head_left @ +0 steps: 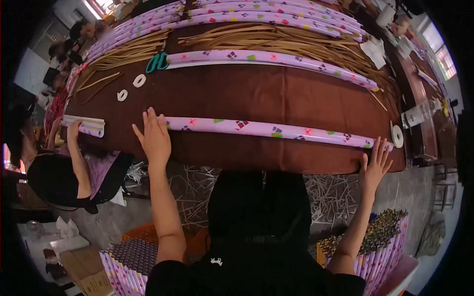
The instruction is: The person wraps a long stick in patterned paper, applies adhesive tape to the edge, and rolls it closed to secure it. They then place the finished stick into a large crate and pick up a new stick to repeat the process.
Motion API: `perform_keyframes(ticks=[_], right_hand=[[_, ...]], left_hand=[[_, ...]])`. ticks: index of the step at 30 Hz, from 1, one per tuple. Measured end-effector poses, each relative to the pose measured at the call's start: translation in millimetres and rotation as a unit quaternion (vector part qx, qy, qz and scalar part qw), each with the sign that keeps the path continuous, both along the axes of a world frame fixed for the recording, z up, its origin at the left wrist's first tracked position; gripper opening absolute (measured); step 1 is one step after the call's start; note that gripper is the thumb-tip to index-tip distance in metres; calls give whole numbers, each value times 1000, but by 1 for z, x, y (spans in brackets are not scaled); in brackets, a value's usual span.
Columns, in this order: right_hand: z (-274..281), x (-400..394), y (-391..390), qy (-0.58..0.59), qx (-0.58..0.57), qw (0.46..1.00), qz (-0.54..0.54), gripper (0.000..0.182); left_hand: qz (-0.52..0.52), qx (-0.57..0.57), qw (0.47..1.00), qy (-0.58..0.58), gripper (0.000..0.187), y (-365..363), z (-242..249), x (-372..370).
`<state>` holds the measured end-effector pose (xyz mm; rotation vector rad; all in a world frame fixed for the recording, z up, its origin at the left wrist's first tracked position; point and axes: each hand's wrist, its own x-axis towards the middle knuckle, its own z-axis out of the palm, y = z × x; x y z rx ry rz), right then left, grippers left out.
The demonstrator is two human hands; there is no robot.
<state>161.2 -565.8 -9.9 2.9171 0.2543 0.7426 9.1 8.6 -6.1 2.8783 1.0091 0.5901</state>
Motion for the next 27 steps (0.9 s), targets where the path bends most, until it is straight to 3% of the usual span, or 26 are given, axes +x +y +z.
perform_keyframes(ticks=[4, 6, 9, 10, 12, 15, 16, 19, 21, 22, 25, 26, 27], right_hand=[[-19, 29, -71, -27, -46, 993, -102, 67], [-24, 39, -92, -106, 64, 989, -86, 72], [36, 16, -23, -88, 30, 994, 51, 79], [57, 7, 4, -30, 22, 994, 104, 78], [64, 6, 30, 71, 2, 977, 202, 73], [53, 16, 37, 119, 64, 960, 244, 51], [60, 10, 38, 66, 5, 956, 286, 47], [65, -13, 5, 27, -25, 946, 321, 54], [50, -36, -33, 0, -42, 947, 319, 59], [45, -47, -42, -5, -23, 945, 325, 58], [-45, -82, -113, 65, 113, 946, 296, 56], [-73, -100, -122, 60, 84, 961, 257, 55], [-80, -113, -111, 160, 152, 948, 231, 52]], left_hand=[[-1, -11, 1000, 16, 58, 3, 2, -2], [-4, 0, 1000, 6, 55, 3, -1, -2], [2, -31, 1000, -3, 55, 6, -4, 0], [-6, -33, 999, -7, 55, 7, -7, 1], [-7, -38, 999, -19, 56, 8, -7, 1], [-43, -156, 984, -75, 53, 10, 1, -1], [-58, -171, 977, -113, 48, 13, 0, -3], [-158, -398, 854, -296, 40, 32, -5, -20], [-253, -631, 579, -450, 43, 9, 18, -31], [-288, -710, 439, -469, 58, 4, 25, -36], [-365, -763, 157, -510, 75, -43, 60, -31], [-398, -741, 193, -505, 75, -60, 67, -24], [-429, -719, 227, -497, 77, -78, 73, -18]])
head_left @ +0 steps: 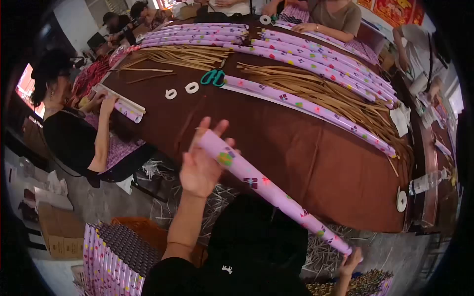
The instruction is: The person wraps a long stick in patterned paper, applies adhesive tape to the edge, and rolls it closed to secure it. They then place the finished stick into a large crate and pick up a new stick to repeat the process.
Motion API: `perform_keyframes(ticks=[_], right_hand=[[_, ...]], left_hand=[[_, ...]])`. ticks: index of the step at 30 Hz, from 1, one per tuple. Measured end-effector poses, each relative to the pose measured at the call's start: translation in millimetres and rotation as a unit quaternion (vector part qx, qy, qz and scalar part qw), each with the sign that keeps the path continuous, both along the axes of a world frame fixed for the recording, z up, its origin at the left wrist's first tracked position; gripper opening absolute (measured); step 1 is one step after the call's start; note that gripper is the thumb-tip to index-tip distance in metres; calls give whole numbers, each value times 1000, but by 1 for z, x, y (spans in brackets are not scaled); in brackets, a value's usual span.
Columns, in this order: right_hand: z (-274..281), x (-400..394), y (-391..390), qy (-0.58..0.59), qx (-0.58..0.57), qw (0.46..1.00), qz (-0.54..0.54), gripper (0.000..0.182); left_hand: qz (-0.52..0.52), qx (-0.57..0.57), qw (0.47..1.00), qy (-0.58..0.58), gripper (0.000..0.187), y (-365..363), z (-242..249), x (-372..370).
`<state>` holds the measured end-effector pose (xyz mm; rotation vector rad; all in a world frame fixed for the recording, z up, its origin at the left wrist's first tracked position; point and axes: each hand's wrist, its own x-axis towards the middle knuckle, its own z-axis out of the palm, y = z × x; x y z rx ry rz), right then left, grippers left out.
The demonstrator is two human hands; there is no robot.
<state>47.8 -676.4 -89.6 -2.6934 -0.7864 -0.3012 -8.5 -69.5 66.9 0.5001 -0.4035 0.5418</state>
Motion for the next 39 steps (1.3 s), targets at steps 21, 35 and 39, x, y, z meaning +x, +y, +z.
perform_keyframes(ticks=[21, 35, 39], right_hand=[[-110, -75, 66, 318, 98, 943, -22, 50], [-33, -50, 75, 82, 69, 991, -75, 37], [-37, -72, 88, 278, 152, 938, -139, 30]], left_hand=[[-47, 144, 984, 93, 41, -94, 45, 12], [227, 125, 939, 224, 53, 44, 57, 64], [433, 282, 854, 63, 67, -44, 109, 60]])
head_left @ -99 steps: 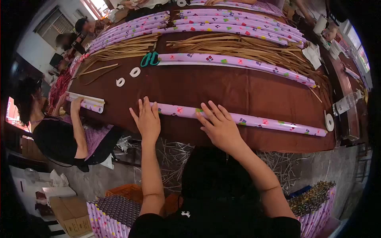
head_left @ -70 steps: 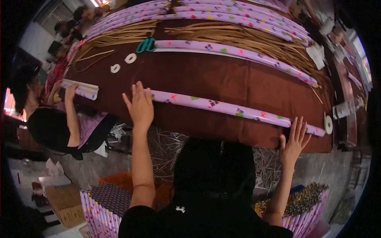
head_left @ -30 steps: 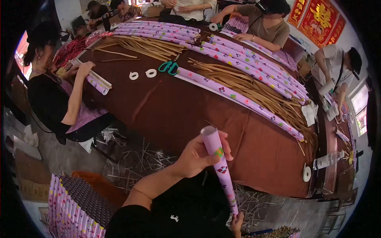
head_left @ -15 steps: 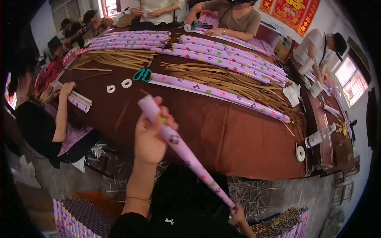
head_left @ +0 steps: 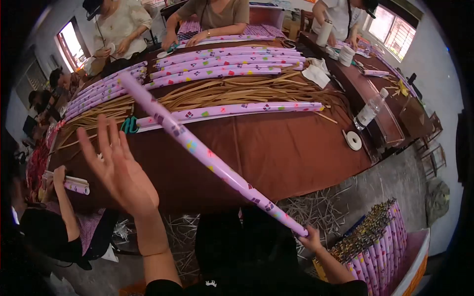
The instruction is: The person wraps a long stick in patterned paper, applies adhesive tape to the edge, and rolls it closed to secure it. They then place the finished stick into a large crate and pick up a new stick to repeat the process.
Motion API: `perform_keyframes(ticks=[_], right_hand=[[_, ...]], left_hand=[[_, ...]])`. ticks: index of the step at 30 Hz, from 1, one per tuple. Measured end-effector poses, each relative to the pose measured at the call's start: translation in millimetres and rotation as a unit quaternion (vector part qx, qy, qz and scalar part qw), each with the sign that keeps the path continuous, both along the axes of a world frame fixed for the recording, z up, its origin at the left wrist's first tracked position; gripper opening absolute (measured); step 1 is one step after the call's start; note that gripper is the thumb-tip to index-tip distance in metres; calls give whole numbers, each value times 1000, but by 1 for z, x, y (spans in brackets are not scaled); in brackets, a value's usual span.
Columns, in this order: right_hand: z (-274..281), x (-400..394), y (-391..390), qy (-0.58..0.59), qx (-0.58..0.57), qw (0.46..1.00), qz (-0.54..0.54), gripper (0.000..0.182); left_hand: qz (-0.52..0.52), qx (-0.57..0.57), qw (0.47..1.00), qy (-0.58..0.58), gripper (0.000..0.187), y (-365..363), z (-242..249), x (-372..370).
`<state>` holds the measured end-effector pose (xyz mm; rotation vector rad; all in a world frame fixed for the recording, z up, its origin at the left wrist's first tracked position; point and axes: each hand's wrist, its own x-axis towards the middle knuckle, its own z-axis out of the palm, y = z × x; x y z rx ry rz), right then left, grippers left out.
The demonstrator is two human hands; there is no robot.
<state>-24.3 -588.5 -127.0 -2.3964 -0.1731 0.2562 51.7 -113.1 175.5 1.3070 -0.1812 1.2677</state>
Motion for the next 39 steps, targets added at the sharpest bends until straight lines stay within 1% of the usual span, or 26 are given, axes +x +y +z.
perform_keyframes(ticks=[1, 2, 3, 4, 7, 8, 10, 11, 13, 14, 15, 17, 18, 20, 21, 23, 27, 29, 33, 35, 39], right_hand=[[-12, -10, 8, 90, 132, 986, -50, 29], [-5, -16, 23, 84, 133, 986, -54, 29], [3, -22, 38, 79, 132, 986, -58, 29], [-3, -28, 41, 82, 140, 985, -55, 28], [-4, -43, 46, 103, 163, 978, -75, 28], [-28, -49, 36, 99, 172, 976, -87, 29], [-7, -45, 36, 145, 136, 975, -97, 30], [3, -43, 37, 139, 145, 977, -75, 23], [3, -44, 33, 128, 210, 968, -47, 23], [6, -43, 36, 121, 253, 958, -56, 22], [7, -43, 31, 122, 246, 960, -60, 22], [1, -40, 24, 217, 213, 951, -59, 20], [-2, -41, 22, 220, 211, 950, -60, 20], [-2, -41, 19, 287, 234, 927, -66, 17], [-1, -40, 17, 290, 232, 926, -64, 17], [10, -36, 21, 350, 235, 902, -92, 28], [4, -33, 17, 322, 239, 913, -73, 28], [12, -30, 21, 319, 236, 915, -68, 16], [22, -28, 31, 326, 262, 904, -87, 17], [20, -25, 29, 348, 252, 900, -81, 25], [27, -27, 37, 319, 269, 905, -86, 22]], left_hand=[[-17, 56, 996, -68, 69, -14, 10, -9], [-49, 105, 984, -136, 68, -24, 20, -18], [-85, 126, 973, -176, 68, -29, 28, -26], [-123, 144, 959, -211, 67, -33, 36, -33], [-200, 163, 932, -256, 64, -38, 45, -44], [-216, 163, 927, -260, 64, -40, 45, -45], [-241, 161, 919, -266, 62, -43, 45, -43], [-248, 156, 917, -272, 61, -46, 44, -39], [-264, 147, 913, -276, 60, -47, 40, -33], [-270, 144, 911, -275, 59, -47, 38, -30], [-274, 139, 912, -271, 58, -45, 36, -29], [-282, 138, 909, -273, 57, -45, 34, -25], [-285, 135, 910, -268, 56, -42, 32, -25], [-287, 132, 911, -265, 55, -40, 29, -22], [-287, 131, 911, -264, 54, -38, 28, -21], [-287, 130, 911, -265, 52, -36, 26, -19], [-291, 125, 910, -267, 49, -29, 24, -18], [-295, 125, 909, -267, 48, -27, 25, -16], [-303, 125, 908, -263, 45, -25, 25, -15], [-303, 125, 907, -264, 43, -25, 26, -15], [-305, 129, 906, -262, 40, -26, 25, -18]])
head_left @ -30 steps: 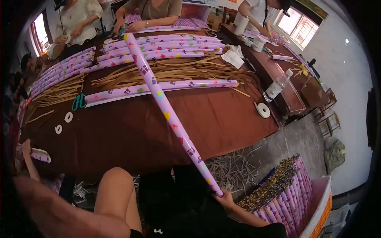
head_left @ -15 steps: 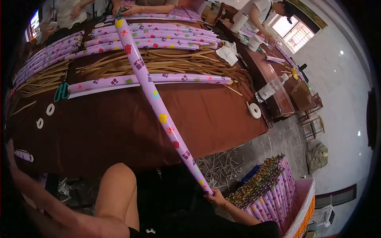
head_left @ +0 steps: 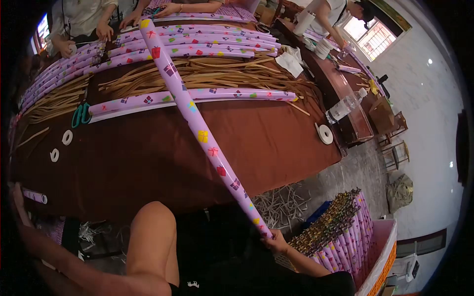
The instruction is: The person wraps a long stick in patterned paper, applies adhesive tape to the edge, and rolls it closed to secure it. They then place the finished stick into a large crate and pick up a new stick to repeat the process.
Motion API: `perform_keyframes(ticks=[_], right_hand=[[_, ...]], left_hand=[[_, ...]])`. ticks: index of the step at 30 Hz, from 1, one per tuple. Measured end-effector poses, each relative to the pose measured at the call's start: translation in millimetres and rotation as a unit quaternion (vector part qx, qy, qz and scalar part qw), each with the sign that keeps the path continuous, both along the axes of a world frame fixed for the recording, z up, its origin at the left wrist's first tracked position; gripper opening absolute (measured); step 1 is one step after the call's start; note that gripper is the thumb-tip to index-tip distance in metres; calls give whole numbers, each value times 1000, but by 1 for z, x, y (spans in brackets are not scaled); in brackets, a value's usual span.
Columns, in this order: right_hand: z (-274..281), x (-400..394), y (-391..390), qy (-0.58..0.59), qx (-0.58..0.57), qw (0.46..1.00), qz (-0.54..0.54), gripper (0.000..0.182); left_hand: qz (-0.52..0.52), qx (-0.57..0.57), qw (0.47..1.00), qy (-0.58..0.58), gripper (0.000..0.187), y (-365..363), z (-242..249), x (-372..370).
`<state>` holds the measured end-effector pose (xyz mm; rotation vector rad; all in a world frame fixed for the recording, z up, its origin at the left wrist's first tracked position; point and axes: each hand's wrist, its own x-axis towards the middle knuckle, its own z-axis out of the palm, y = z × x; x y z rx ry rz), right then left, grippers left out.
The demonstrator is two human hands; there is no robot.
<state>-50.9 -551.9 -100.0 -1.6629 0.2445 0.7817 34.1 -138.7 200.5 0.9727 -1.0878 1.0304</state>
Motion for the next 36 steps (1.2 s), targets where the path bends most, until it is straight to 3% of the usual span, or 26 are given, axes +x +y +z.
perform_keyframes(ticks=[2, 8, 11, 26, 29, 34, 36], right_hand=[[10, 4, 7, 24, 23, 999, -16, 15], [-6, -1, -3, 32, 101, 994, -30, 16], [-3, -1, 1, 72, 111, 990, -51, 14], [8, -5, 8, 55, 96, 988, -107, 14], [16, 3, 14, -12, 85, 990, -110, 11], [57, 18, 44, -181, 135, 952, -205, 14], [65, 21, 52, -195, 152, 929, -276, 14]], left_hand=[[-3, 3, 1000, 0, 39, -1, 1, -1], [-17, -3, 1000, -7, 34, -3, 2, 0], [-19, -3, 1000, -14, 32, -8, 5, 1], [-88, -17, 996, -28, 21, -18, 7, 5], [-135, -18, 990, -30, 19, -31, 7, 18], [-250, -44, 967, -20, 15, -61, 7, 37], [-298, -52, 953, -8, 14, -76, 10, 44]])
